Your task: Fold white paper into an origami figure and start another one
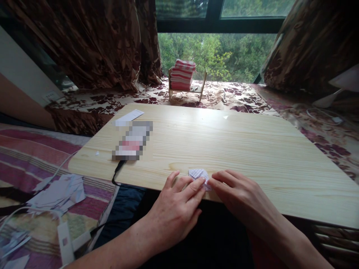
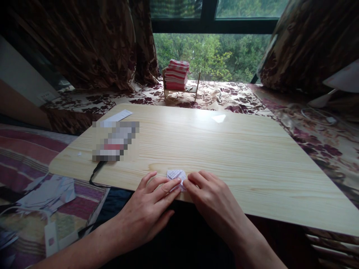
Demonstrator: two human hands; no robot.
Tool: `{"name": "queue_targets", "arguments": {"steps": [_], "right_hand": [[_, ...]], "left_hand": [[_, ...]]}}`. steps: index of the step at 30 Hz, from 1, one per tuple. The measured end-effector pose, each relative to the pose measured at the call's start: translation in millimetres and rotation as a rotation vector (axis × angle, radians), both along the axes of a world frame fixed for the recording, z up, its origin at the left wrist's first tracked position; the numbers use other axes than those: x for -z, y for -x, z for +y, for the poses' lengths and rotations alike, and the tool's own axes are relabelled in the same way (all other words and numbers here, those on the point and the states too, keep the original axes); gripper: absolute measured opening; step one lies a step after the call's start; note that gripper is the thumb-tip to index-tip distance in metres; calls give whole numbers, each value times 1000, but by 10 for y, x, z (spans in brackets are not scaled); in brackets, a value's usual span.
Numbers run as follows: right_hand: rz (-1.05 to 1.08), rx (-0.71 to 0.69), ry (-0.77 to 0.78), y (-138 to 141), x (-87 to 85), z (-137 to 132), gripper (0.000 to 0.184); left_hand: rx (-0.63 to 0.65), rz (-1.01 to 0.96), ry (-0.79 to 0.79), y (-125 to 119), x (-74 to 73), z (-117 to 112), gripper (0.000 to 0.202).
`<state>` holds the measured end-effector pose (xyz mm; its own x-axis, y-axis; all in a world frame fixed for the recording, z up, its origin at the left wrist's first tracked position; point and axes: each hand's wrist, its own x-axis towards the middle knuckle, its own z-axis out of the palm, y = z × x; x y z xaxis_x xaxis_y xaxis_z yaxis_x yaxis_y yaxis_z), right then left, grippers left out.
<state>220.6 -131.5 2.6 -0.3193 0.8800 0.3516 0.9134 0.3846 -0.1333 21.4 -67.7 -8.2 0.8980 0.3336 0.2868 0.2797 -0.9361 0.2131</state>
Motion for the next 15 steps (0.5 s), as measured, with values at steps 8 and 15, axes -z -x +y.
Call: {"name": "queue_targets", "arguments": {"steps": [8, 15], "right_hand": [[40, 16, 6, -15, 50, -27, 20], [-17, 32, -18, 33, -25, 51, 24]], "left_hand": [[-1, -9, 1, 0, -8, -3, 42], [-18, -15, -14, -1, 0, -7, 39]]}}
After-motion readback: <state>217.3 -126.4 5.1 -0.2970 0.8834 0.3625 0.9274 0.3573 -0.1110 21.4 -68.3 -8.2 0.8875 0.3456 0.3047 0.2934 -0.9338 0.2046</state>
